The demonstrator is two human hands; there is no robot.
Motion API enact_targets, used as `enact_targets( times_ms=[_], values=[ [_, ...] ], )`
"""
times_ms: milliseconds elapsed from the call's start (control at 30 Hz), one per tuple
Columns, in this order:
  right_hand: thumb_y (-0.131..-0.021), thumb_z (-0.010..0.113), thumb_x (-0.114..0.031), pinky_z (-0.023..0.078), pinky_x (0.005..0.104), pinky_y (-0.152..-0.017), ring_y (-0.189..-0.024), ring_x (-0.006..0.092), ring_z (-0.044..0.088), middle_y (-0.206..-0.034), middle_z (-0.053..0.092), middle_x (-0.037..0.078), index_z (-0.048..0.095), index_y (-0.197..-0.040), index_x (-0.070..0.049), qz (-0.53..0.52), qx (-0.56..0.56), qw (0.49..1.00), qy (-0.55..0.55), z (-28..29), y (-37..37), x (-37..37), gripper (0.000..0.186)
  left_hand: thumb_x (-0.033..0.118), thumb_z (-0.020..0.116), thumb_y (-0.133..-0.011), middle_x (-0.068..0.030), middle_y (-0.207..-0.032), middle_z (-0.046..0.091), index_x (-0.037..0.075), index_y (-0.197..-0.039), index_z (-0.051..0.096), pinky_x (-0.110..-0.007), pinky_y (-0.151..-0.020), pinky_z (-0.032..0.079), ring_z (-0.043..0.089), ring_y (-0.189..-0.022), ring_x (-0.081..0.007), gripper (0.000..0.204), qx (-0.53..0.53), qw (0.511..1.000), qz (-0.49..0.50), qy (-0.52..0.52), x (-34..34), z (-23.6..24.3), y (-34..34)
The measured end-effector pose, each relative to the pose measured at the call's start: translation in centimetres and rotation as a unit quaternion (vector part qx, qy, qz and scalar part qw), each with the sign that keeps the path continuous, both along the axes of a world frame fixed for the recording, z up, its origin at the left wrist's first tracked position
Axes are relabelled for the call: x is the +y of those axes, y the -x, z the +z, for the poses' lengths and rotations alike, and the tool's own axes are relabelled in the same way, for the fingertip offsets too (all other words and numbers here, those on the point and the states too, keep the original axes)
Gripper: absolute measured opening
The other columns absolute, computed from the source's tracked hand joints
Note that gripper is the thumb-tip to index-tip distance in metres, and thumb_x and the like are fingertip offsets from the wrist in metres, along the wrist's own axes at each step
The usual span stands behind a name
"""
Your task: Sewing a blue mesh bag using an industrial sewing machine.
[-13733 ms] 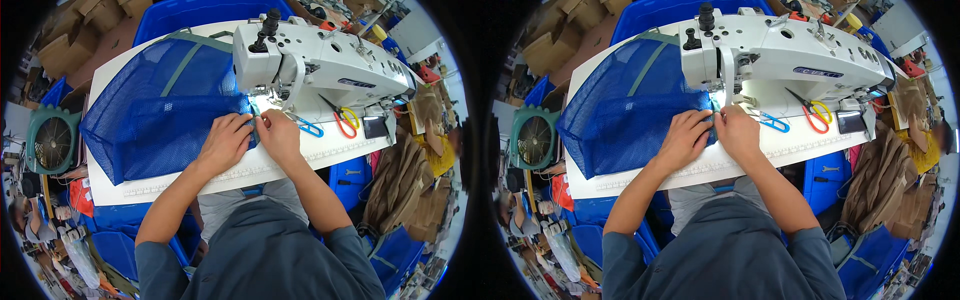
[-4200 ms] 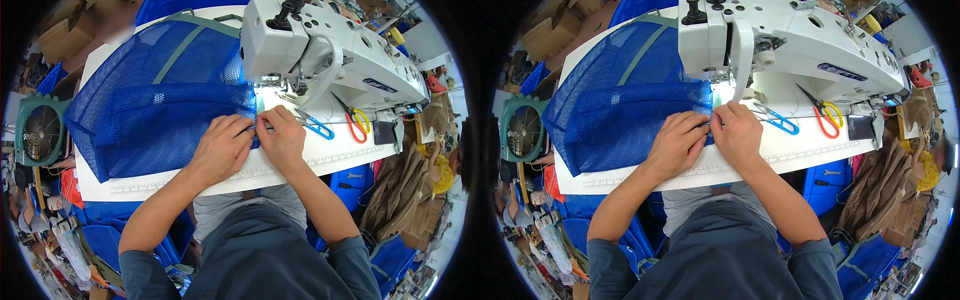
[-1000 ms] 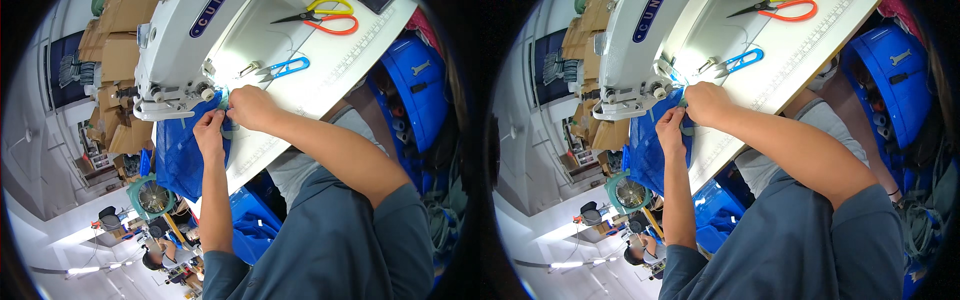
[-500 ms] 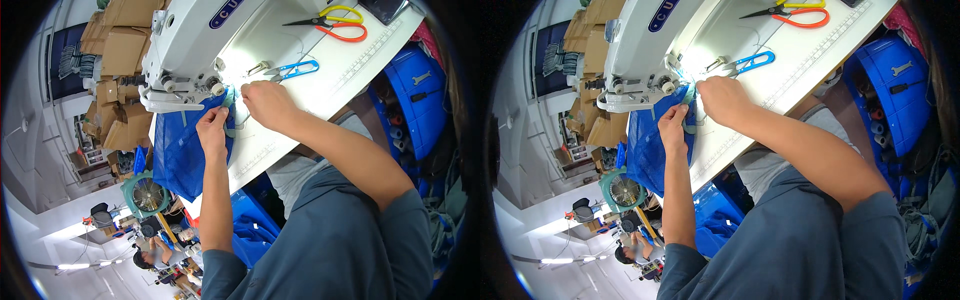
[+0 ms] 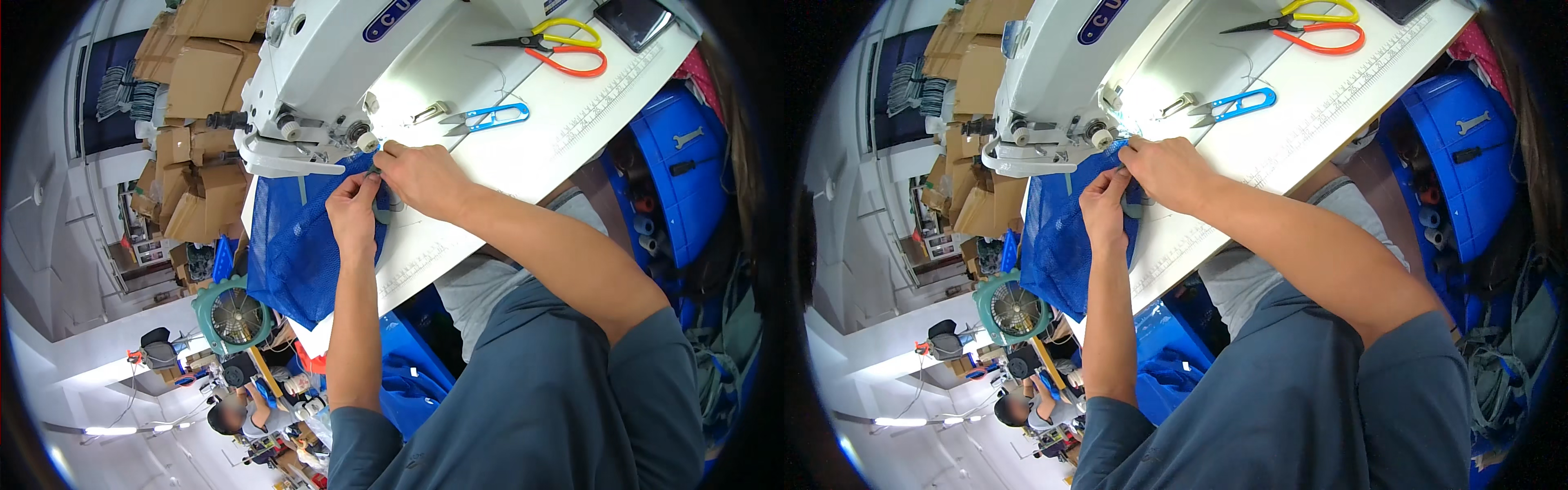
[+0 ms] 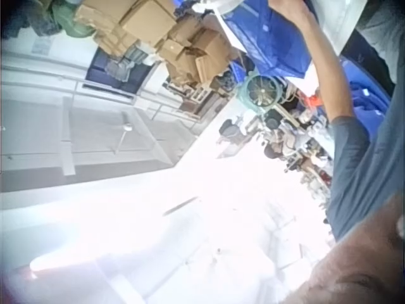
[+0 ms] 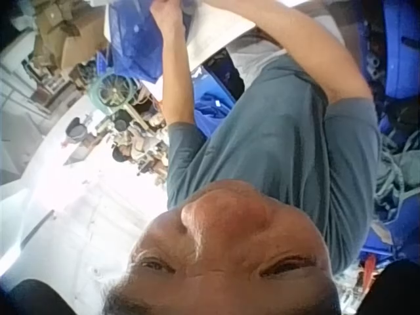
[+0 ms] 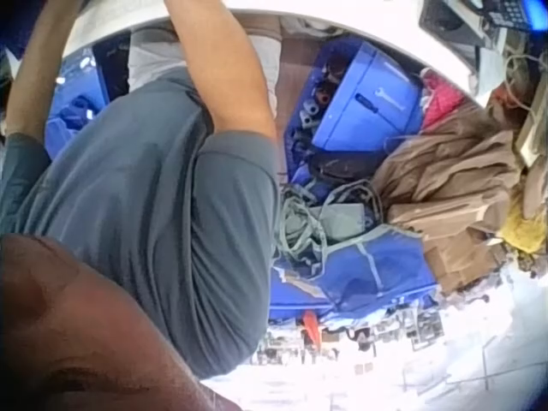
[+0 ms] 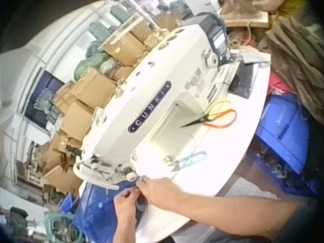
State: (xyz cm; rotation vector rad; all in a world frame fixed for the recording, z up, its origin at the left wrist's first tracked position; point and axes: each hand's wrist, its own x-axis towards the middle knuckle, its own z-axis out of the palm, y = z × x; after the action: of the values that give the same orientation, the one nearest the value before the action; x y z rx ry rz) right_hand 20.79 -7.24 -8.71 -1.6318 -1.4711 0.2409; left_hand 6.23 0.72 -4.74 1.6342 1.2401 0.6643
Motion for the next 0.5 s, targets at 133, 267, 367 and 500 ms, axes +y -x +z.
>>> enact_targets(
  times_ms=[133, 267, 367, 500],
  values=[
    [-0.096, 0.069, -0.017, 0.06, 0.0468, -0.07, -0.083, 0.0328, 0.074, -0.097, 0.07, 0.009, 0.069, -0.099, -0.005, -0.005, 0.015, 0.999, -0.027, -0.13, 0.07, 0.04, 0.012, 0.011, 0.075, -0.099, 0.0046, -0.083, 0.066, -0.002, -0.098, 0.078, -0.023, -0.067, 0.038, 0.05, -0.074, -0.0048, 0.014, 0.004, 1.0, -0.003, -0.009, -0.02, -0.05, 0.04],
    [-0.094, 0.069, -0.017, 0.059, 0.0455, -0.071, -0.083, 0.0317, 0.073, -0.09, 0.071, 0.009, 0.069, -0.091, -0.006, -0.023, 0.029, 0.998, -0.06, -0.66, 0.38, 0.38, 0.011, 0.011, 0.075, -0.099, 0.0032, -0.085, 0.069, -0.002, -0.101, 0.079, -0.023, -0.069, 0.041, 0.053, -0.076, -0.0053, 0.014, 0.002, 1.0, 0.006, 0.001, -0.37, 0.1, -0.29],
    [-0.094, 0.068, -0.017, 0.059, 0.0444, -0.072, -0.084, 0.0311, 0.073, -0.087, 0.072, 0.008, 0.069, -0.086, -0.007, -0.025, 0.037, 0.997, -0.061, -0.63, 0.46, 0.28, 0.013, 0.011, 0.075, -0.099, 0.0019, -0.088, 0.071, -0.003, -0.104, 0.079, -0.023, -0.07, 0.042, 0.055, -0.077, -0.0057, 0.015, 0.0, 1.0, 0.003, 0.004, -0.4, 0.17, -0.23],
    [-0.094, 0.067, -0.018, 0.059, 0.045, -0.074, -0.086, 0.0311, 0.073, -0.088, 0.073, 0.008, 0.072, -0.088, -0.007, -0.02, 0.04, 0.998, -0.033, -0.75, 0.56, 0.09, 0.013, 0.011, 0.075, -0.1, 0.0011, -0.09, 0.072, -0.003, -0.107, 0.079, -0.023, -0.071, 0.043, 0.056, -0.078, -0.0062, 0.016, -0.006, 0.999, -0.032, 0.009, -0.08, 0.24, 0.42]
  ],
)
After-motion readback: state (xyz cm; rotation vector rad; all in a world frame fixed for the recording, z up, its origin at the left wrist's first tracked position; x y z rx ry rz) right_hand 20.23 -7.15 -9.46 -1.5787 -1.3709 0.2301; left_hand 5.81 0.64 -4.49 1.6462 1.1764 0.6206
